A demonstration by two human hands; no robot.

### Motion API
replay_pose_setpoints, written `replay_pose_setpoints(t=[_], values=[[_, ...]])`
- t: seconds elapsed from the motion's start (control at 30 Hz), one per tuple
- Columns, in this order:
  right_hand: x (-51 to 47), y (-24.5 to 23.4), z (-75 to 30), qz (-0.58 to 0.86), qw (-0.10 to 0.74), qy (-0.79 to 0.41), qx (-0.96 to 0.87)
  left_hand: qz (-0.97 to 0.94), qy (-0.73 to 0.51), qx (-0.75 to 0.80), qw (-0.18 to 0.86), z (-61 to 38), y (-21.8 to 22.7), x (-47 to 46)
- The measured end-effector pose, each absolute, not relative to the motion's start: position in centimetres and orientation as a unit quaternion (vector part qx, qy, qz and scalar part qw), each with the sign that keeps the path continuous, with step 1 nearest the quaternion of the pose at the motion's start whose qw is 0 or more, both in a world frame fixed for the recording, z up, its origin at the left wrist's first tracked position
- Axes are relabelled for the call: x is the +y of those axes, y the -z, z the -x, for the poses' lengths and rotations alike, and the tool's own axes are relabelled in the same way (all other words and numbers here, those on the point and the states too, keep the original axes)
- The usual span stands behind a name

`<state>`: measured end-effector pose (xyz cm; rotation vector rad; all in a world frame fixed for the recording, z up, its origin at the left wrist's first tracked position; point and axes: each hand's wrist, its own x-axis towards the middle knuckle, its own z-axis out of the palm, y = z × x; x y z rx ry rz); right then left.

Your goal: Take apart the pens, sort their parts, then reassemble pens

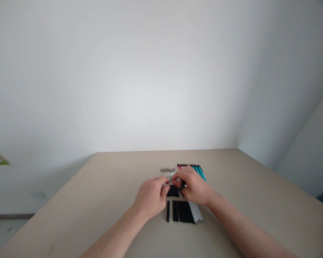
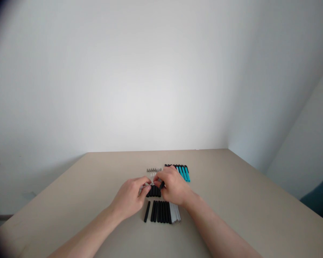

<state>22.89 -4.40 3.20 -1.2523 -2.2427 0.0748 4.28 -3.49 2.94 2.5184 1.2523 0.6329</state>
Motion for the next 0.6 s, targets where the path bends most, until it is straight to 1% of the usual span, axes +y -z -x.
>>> replay_pose_setpoints(t=[0.3, 0.47, 0.6], values=[[-4.78, -3.92, -23.33, 0.506, 0.297, -0.040, -0.809, -0.867, -0.237, 0.425, 0.110, -4.12, -2.90, -3.27], [-4.92, -4.01, -23.41, 0.506, 0.268, -0.041, -0.819, -0.863, -0.246, 0.427, 0.108, -4.16, -3.23, -3.53], [-4.99, -3.93, -23.25, 0.500, 0.263, -0.038, -0.825, -0.865, -0.242, 0.426, 0.106, -4.26, -3.34, -3.62]])
